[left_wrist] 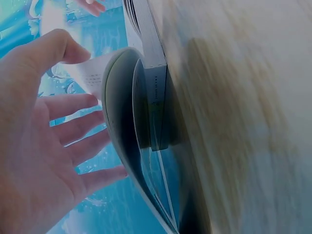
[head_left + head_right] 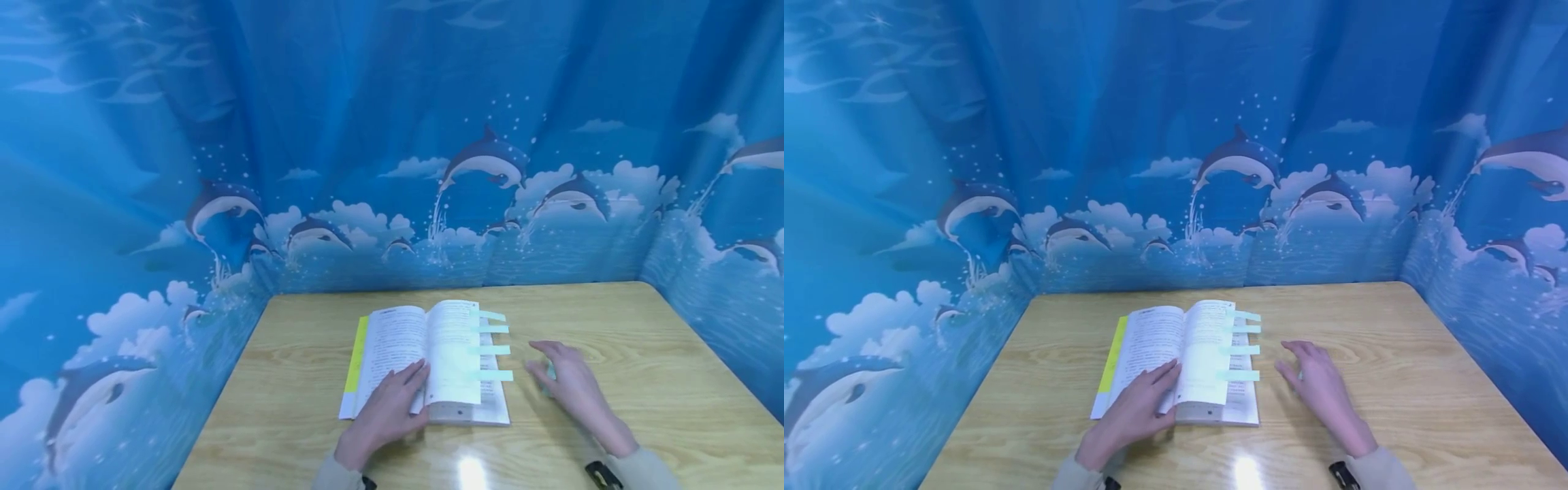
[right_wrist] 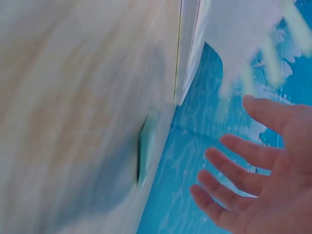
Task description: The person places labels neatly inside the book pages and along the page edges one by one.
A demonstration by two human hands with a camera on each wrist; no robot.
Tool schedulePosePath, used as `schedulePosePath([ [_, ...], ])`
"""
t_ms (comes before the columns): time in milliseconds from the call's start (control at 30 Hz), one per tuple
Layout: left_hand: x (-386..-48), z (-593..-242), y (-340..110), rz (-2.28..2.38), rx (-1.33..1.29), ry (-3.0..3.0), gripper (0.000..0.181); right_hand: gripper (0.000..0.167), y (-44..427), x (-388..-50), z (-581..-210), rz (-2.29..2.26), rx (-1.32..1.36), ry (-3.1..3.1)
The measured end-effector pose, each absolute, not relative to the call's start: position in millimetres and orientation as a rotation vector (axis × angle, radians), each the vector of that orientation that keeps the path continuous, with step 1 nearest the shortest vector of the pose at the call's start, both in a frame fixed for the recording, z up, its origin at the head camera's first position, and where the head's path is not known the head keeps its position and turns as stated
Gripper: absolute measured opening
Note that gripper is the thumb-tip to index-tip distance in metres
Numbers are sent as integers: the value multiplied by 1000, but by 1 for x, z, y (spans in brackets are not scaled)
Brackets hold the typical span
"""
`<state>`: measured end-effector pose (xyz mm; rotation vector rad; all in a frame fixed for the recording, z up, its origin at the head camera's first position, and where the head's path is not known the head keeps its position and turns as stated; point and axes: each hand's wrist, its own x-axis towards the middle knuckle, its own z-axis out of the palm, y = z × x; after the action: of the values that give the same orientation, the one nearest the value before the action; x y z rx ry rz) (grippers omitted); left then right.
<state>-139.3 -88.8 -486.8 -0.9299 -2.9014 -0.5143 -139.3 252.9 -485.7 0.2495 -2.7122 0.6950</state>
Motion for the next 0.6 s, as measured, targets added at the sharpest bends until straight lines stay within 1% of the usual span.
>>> schedulePosePath([
  [167,-135,-483,-88,-507,-861,-2919,64,55,223,-145,-487,601,389,-2780],
  [433,-132,-483,-90,-524,-855,-2787,30,73,165,-157,-485,600,691,-2951],
  [533,-132,-484,-92,-533,-853,-2789,27,78,147,-162,-485,619,832,-2953],
  [600,-132,-485,-93,-545,-853,-2795,27,81,137,-164,-486,647,873,-2959],
])
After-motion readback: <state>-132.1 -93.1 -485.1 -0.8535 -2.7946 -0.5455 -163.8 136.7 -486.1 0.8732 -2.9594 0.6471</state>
